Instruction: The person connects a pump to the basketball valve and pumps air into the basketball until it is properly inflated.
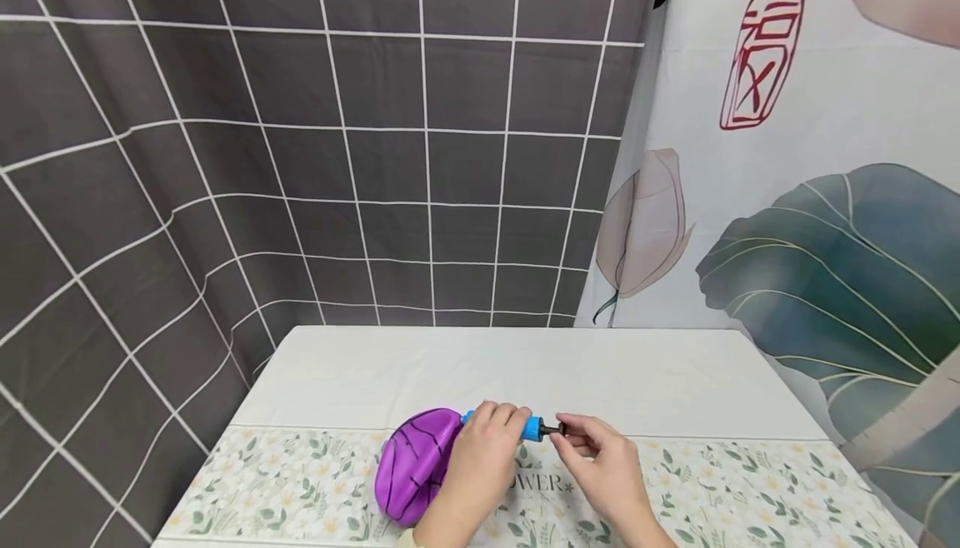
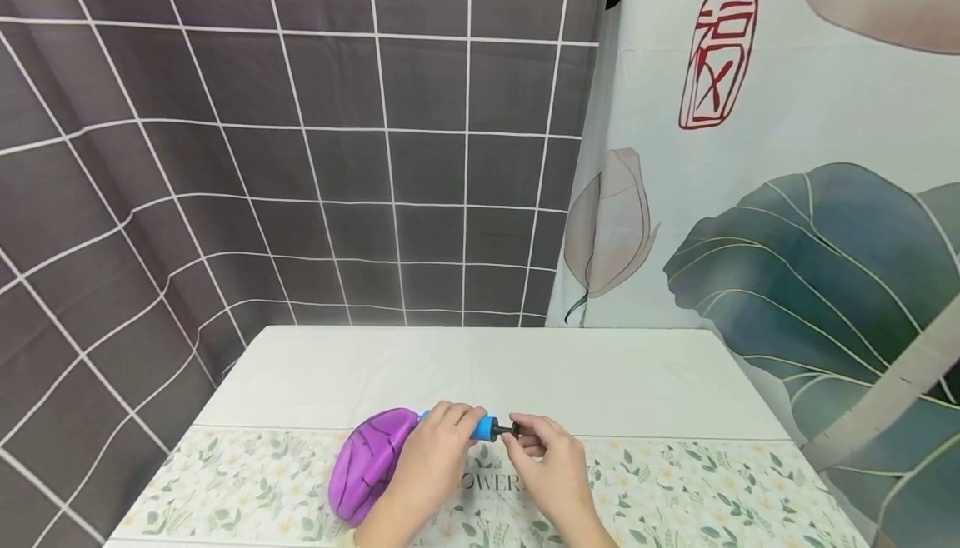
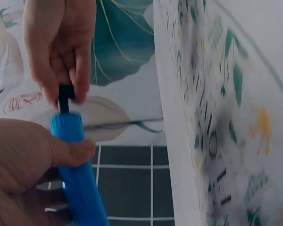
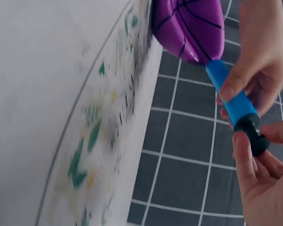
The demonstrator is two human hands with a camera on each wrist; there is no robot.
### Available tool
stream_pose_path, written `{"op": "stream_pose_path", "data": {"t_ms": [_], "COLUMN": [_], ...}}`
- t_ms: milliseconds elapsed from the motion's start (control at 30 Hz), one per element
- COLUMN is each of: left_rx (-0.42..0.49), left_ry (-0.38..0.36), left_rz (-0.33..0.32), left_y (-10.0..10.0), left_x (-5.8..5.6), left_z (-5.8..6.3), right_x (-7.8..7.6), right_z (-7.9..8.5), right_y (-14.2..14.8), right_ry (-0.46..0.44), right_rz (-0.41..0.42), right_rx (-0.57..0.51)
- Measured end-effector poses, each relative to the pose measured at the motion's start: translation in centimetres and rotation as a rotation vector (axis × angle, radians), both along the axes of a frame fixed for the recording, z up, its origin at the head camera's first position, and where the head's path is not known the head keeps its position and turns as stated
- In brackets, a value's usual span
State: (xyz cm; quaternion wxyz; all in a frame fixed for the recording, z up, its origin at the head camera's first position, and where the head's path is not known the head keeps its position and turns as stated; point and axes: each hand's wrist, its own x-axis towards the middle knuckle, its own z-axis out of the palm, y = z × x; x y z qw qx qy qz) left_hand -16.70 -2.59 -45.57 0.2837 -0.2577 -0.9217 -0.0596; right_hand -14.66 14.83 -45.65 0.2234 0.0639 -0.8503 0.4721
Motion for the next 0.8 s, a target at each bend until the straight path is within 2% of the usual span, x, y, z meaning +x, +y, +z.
{"op": "stream_pose_path", "data": {"t_ms": [133, 267, 467, 633, 800], "left_rx": [0.056, 0.071, 0.078, 0.056, -0.007], "left_ry": [-0.053, -0.064, -0.075, -0.041, -0.028], "left_rz": [0.002, 0.029, 0.039, 0.048, 0.075], "left_y": [-0.9, -1.4, -1.5, -1.3, -1.0], "left_x": [-0.5, -0.8, -1.0, -0.9, -0.7], "left_z": [0.2, 0.4, 0.5, 0.6, 0.6], "right_x": [-0.1, 0.0, 0.1, 0.0, 0.0], "right_z": [0.6, 1.3, 1.9, 1.6, 1.0], "right_y": [1.5, 3.5, 5.6, 5.5, 3.8], "right_ry": [0.024, 0.064, 0.072, 0.079, 0.096], "right_rz": [0.008, -0.041, -0.111, -0.121, -0.102], "right_rx": [-0.008, 0.029, 0.082, 0.084, 0.087]}}
